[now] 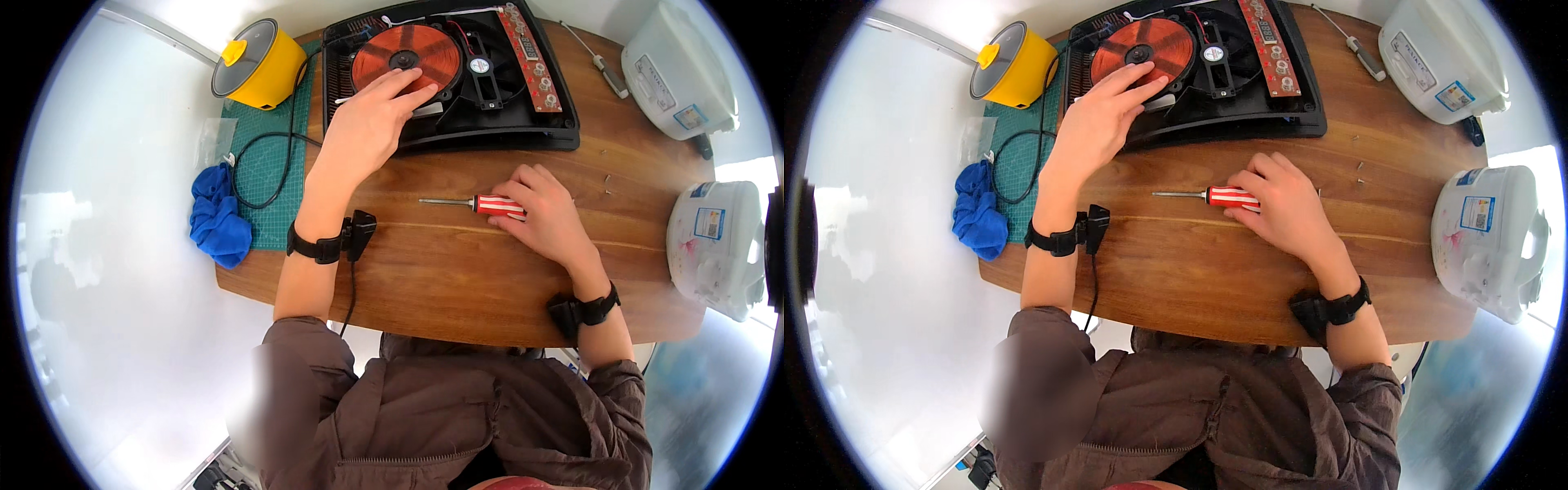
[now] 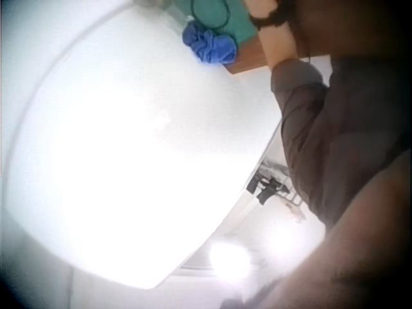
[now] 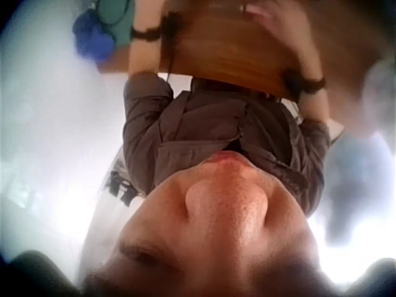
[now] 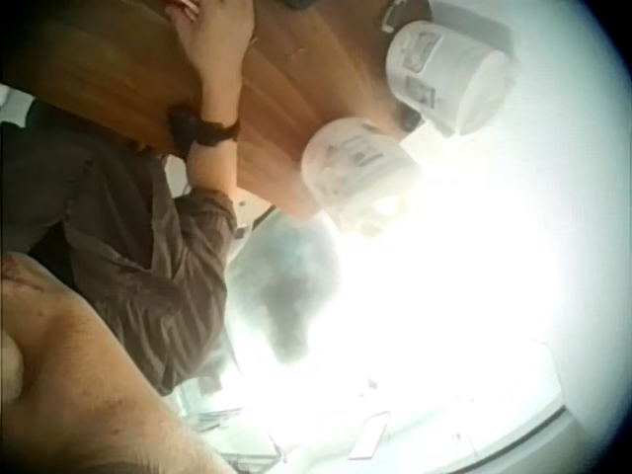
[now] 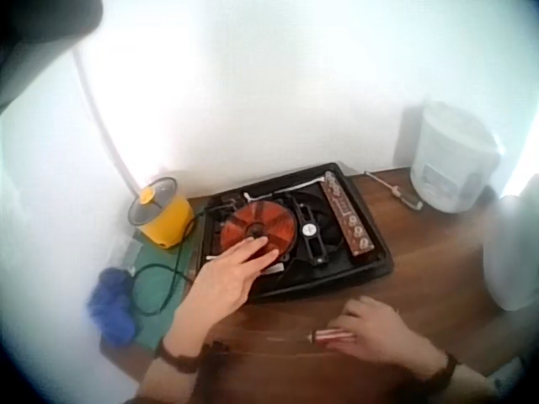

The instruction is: The person uses a screwdriver to remove screws from the underside of an induction cooktop, detaches the fan cover, and then reassembles the unit by replacing the cover and tightening the screws.

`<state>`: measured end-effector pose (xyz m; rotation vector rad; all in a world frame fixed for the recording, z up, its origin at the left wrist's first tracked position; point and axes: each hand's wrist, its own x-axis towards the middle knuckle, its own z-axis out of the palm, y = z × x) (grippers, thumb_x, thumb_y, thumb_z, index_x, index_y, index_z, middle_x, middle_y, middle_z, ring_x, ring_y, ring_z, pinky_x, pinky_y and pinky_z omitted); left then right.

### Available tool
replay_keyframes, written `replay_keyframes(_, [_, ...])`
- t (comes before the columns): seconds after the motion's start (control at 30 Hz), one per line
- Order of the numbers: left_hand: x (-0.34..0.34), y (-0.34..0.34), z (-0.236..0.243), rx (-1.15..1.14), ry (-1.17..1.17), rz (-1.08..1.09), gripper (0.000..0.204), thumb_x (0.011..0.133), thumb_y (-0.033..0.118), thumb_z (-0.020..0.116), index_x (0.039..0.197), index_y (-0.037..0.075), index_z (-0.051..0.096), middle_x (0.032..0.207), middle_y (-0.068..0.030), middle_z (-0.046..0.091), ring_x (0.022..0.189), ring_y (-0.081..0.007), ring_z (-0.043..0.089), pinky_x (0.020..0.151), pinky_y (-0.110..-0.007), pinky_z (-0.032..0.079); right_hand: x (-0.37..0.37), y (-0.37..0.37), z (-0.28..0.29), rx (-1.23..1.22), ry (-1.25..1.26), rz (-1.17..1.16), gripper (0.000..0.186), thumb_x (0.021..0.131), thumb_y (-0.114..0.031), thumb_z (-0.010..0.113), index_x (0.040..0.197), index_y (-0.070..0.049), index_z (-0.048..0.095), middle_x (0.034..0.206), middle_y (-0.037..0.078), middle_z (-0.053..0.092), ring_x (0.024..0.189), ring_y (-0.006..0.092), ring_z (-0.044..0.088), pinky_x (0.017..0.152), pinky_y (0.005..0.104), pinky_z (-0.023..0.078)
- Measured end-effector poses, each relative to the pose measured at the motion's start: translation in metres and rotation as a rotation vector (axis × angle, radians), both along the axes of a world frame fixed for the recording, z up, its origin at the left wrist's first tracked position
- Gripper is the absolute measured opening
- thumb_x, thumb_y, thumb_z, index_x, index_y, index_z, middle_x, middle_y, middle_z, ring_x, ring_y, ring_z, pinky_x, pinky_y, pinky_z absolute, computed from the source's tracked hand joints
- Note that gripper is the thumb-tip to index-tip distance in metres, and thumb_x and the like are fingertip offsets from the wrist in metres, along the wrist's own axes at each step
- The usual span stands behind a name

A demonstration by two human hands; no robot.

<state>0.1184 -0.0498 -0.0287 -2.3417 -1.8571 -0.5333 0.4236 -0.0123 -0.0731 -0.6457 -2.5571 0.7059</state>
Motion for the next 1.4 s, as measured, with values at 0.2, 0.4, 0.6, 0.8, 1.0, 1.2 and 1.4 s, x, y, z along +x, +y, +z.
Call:
replay_keyframes(0.2, [0.006, -0.001, 0.008, -0.026, 0.023, 0.004, 0.039, 0.098, 0.016, 0.064, 0.137, 0.016, 0.066, 0.144, -0.0088, 0.06, 0.13, -0.0304, 0.058, 0.108, -0.04, 0.049, -0.001, 0.001, 0.004, 0.011, 0.004, -0.009, 0.034, 0.074, -0.021, 0.087, 0.101, -0.009, 0.071, 0.096, 0.008, 0.059, 0.094, 0.0291, 0.059, 0.083, 0.0401, 0.052])
replay_keyframes(0.4, [0.01, -0.002, 0.015, -0.062, 0.005, 0.004, 0.045, 0.098, 0.029, 0.067, 0.138, 0.01, 0.064, 0.147, -0.0124, 0.057, 0.134, -0.0347, 0.054, 0.112, -0.045, 0.044, -0.001, 0.001, 0.003, 0.025, 0.03, -0.013, 0.036, 0.074, -0.021, 0.086, 0.104, -0.009, 0.072, 0.097, 0.008, 0.059, 0.095, 0.0293, 0.059, 0.084, 0.0405, 0.052])
replay_keyframes(0.6, [0.023, -0.011, 0.009, -0.014, 0.041, -0.001, 0.069, 0.093, 0.042, 0.073, 0.147, 0.005, 0.052, 0.155, -0.0173, 0.046, 0.14, -0.0384, 0.046, 0.116, -0.048, 0.04, 0.003, 0.001, 0.003, 0.024, 0.049, -0.018, 0.038, 0.073, -0.023, 0.088, 0.105, -0.009, 0.072, 0.099, 0.007, 0.06, 0.096, 0.0288, 0.059, 0.085, 0.041, 0.051])
replay_keyframes(0.8, [0.042, -0.014, 0.005, -0.022, 0.165, 0.019, 0.09, 0.081, 0.035, 0.083, 0.155, 0.007, 0.04, 0.156, -0.0178, 0.042, 0.144, -0.0395, 0.042, 0.118, -0.049, 0.038, 0.005, 0.0, 0.006, 0.03, 0.065, -0.018, 0.038, 0.077, -0.032, 0.086, 0.106, -0.01, 0.073, 0.098, 0.007, 0.06, 0.095, 0.0282, 0.059, 0.084, 0.0397, 0.051])
replay_keyframes(1.0, [0.049, -0.011, -0.002, 0.008, 0.275, 0.036, 0.088, 0.079, 0.026, 0.085, 0.155, 0.011, 0.043, 0.155, -0.0165, 0.043, 0.143, -0.0384, 0.043, 0.117, -0.05, 0.039, 0.008, 0.002, 0.003, 0.035, 0.11, -0.044, 0.037, 0.082, -0.039, 0.082, 0.104, -0.01, 0.073, 0.095, 0.008, 0.06, 0.093, 0.0281, 0.06, 0.084, 0.0396, 0.051])
replay_keyframes(1.2, [0.044, -0.008, -0.01, 0.057, 0.326, 0.025, 0.083, 0.082, 0.024, 0.082, 0.155, 0.012, 0.044, 0.155, -0.0154, 0.045, 0.141, -0.0376, 0.046, 0.116, -0.049, 0.042, 0.009, 0.004, 0.001, 0.027, 0.139, -0.047, 0.035, 0.083, -0.032, 0.082, 0.106, -0.008, 0.071, 0.096, 0.008, 0.061, 0.092, 0.0286, 0.059, 0.082, 0.0397, 0.049])
replay_keyframes(1.4, [0.047, -0.007, -0.003, 0.039, 0.315, 0.012, 0.079, 0.083, 0.014, 0.079, 0.154, 0.013, 0.045, 0.152, -0.0151, 0.047, 0.139, -0.0371, 0.048, 0.115, -0.047, 0.044, 0.008, 0.006, 0.001, 0.137, 0.241, -0.167, 0.025, 0.089, -0.031, 0.077, 0.098, -0.008, 0.071, 0.092, 0.007, 0.062, 0.087, 0.027, 0.062, 0.078, 0.0398, 0.05])
